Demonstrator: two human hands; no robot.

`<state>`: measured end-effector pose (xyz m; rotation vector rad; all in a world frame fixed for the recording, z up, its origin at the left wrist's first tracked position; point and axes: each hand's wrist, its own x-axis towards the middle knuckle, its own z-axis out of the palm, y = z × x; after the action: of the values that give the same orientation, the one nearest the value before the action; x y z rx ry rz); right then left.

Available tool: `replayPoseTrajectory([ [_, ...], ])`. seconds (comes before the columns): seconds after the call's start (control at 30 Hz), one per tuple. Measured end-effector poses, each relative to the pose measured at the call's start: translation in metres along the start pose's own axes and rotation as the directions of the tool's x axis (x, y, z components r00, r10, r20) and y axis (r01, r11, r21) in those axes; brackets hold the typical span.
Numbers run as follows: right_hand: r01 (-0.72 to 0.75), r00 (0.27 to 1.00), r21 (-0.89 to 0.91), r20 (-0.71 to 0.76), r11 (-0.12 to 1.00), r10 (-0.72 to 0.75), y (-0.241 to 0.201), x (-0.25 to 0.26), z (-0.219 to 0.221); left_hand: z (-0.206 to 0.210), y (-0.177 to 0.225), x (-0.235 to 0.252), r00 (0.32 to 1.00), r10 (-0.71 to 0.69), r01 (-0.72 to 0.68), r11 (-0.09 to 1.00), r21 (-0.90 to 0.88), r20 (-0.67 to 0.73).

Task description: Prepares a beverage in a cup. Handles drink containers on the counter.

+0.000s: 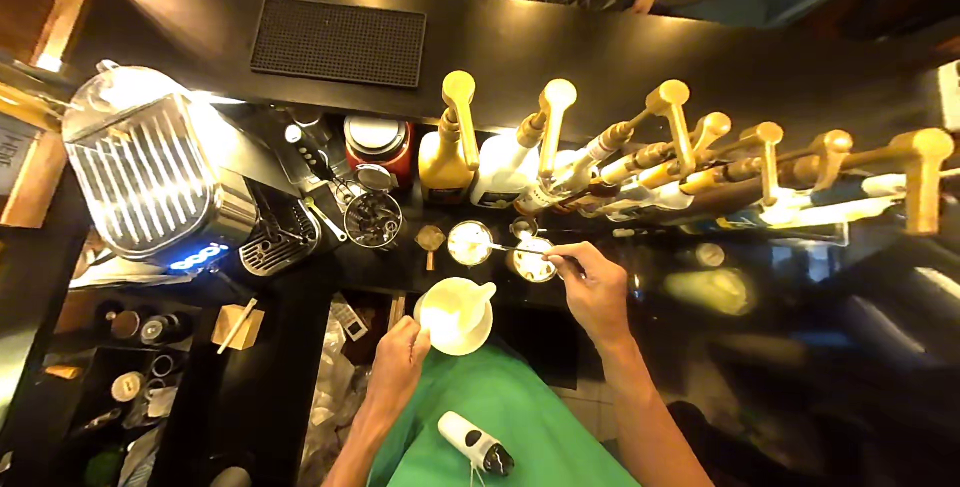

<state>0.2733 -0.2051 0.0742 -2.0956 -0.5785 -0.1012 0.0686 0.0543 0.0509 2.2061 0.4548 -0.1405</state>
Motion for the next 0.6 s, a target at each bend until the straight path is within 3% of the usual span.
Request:
replayPoseTrajectory([
  [0.3, -0.033, 0.998, 0.062, -0.054, 0.998, 0.037, 0.004, -0.007, 0.0, 0.006, 0.003, -0.007, 1.0, 0.01, -0.01, 1.0, 0.018, 0.0],
  [0.43, -0.28, 0.946, 0.213, -0.107, 0.936, 0.307, 0.009, -0.009, 0.005, 0.009, 0.005, -0.008, 1.0, 0.02, -0.02, 1.0, 0.016, -0.002],
  [0.6, -0.481, 0.81, 0.513, -0.049, 0.711, 0.584, 0.017, -0.014, 0.012, 0.014, 0.008, -0.01, 1.0, 0.029, -0.029, 0.999, 0.015, 0.002],
])
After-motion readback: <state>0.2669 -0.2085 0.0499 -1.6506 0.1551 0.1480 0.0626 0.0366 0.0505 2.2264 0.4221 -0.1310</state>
